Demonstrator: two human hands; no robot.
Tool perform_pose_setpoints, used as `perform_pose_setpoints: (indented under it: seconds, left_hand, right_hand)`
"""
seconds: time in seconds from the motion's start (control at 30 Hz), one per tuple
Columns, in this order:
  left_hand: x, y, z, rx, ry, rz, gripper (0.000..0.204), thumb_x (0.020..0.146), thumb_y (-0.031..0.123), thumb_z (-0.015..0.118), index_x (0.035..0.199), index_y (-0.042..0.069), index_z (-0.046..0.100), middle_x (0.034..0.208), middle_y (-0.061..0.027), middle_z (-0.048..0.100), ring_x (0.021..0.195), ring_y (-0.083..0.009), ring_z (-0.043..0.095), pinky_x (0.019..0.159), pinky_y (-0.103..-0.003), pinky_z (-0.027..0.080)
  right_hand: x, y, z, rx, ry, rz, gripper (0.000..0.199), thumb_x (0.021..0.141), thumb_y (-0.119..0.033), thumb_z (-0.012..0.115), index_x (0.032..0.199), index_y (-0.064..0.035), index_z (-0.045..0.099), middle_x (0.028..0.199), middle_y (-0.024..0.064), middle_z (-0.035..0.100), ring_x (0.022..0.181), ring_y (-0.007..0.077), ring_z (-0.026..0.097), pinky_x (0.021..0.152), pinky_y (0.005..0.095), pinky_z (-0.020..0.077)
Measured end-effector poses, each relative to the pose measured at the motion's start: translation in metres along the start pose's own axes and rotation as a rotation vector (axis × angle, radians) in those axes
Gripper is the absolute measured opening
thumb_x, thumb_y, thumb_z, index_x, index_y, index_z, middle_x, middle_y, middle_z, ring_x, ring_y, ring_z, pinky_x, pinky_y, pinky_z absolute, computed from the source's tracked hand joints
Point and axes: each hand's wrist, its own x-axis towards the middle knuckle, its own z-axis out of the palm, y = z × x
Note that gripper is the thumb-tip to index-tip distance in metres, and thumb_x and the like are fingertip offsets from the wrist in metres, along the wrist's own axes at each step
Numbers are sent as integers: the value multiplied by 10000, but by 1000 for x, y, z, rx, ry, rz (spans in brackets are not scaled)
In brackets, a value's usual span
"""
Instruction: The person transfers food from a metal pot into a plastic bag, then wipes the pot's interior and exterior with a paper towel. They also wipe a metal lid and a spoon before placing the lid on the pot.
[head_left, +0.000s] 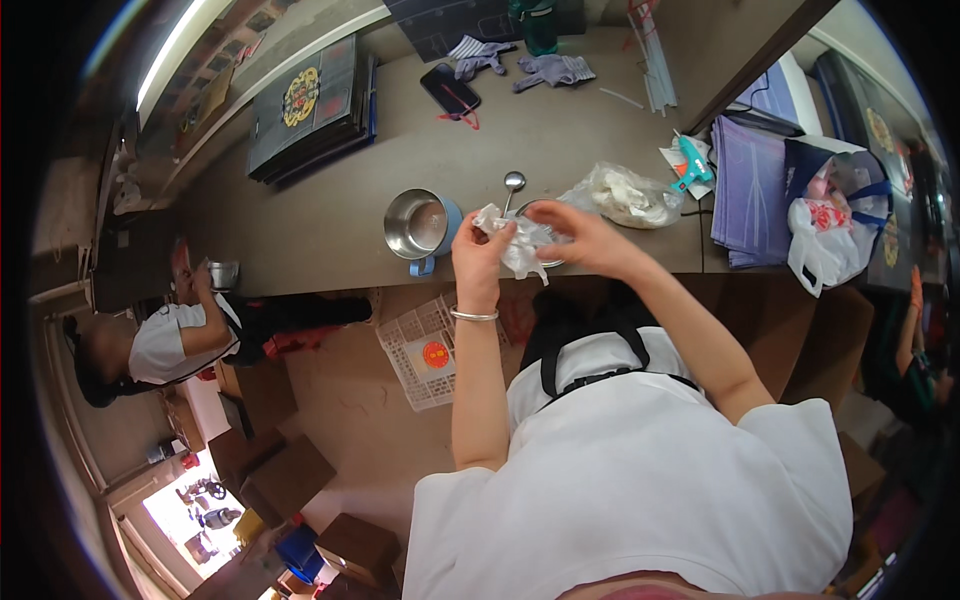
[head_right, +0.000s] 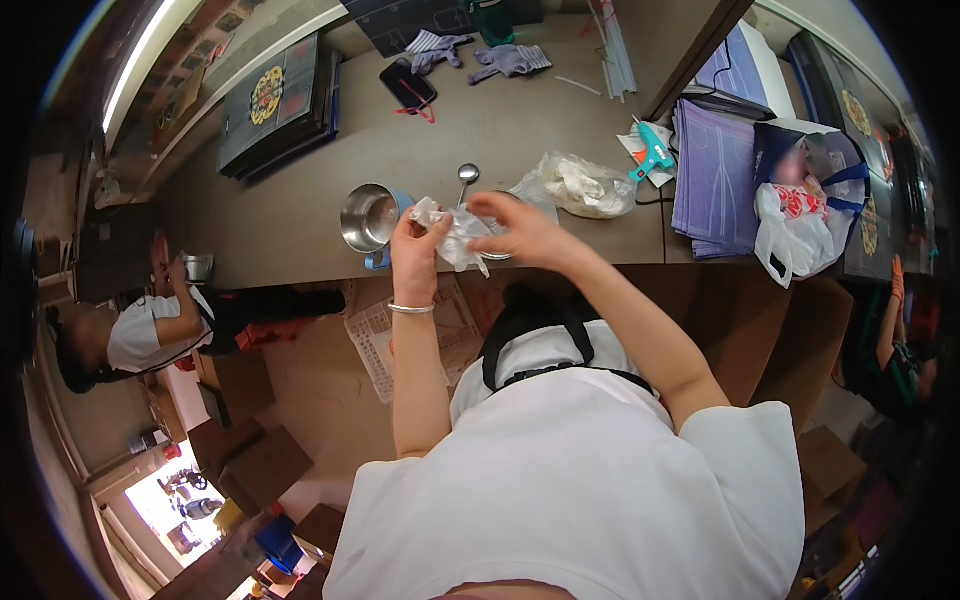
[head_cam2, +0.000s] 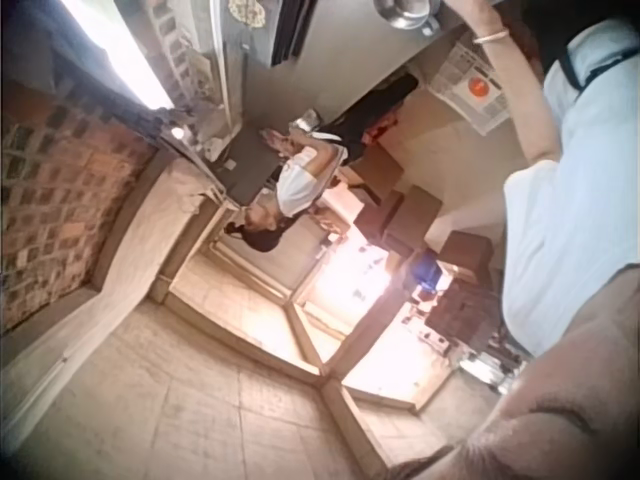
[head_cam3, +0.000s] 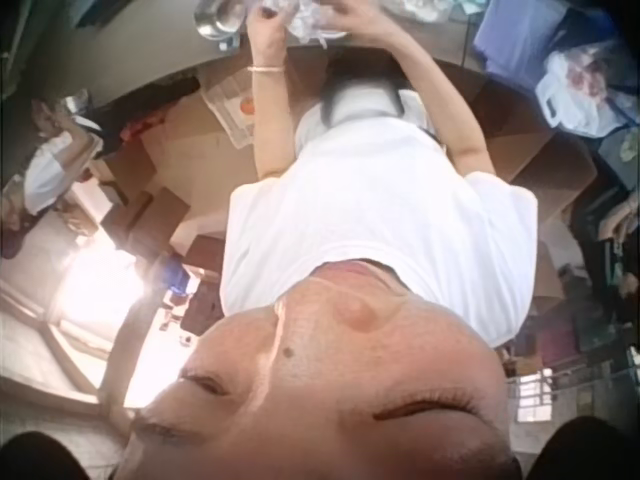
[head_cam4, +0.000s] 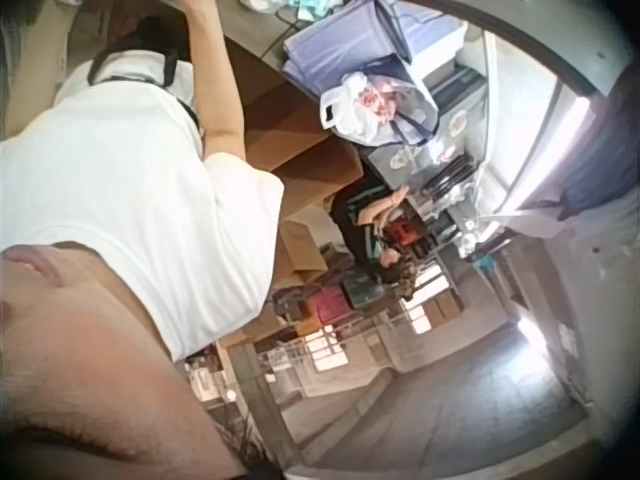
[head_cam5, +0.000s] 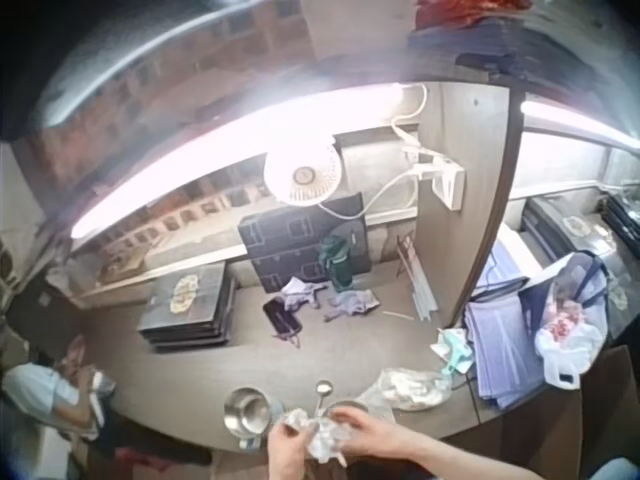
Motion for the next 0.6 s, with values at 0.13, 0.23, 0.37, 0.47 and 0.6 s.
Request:
perform_pose_setpoints:
  seconds: [0.13,0.23,0.37,0.47,0.6]
  left_hand:
    - [-5,10,2,100,-84,5,468,824,-32,699,1255,-22,515,1043,-64,601,917,-127,596,849,-250,494]
    - [-2,13,-24,77,-30,19,477,812,-50,696,1253,-15,518,1068,-77,597,950,-138,594,853,-253,494]
    - [-15,27,-1,636,256,398,419,817,17,714,1209,15,568,1118,-54,601,986,-158,595,858,-274,488]
    - [-24,5,9,655,-44,279,390,843,57,706,1208,15,575,1112,-73,642,963,-152,615,823,-278,502]
    - [-40,-37,26,-36,-212,-159,401,906,31,633,1276,-37,494,984,-119,676,893,-122,638,755,-228,513]
  right_hand:
    - [2,4,13,53,31,156,350,837,-187,723,1096,27,623,989,108,687,941,155,640,820,288,491]
    - [0,11,-6,161,38,255,215,855,-137,684,1002,19,665,834,13,677,793,71,598,729,244,475]
    - [1,10,1,26,97,209,183,867,-140,663,982,2,670,858,13,665,798,73,586,737,234,460]
    - [-5,5,3,126,48,177,201,851,-145,664,973,15,666,902,44,667,848,93,590,768,250,460]
    - [-21,15,-16,-116,-15,161,268,821,-172,689,1010,14,656,985,56,651,980,139,580,876,285,445]
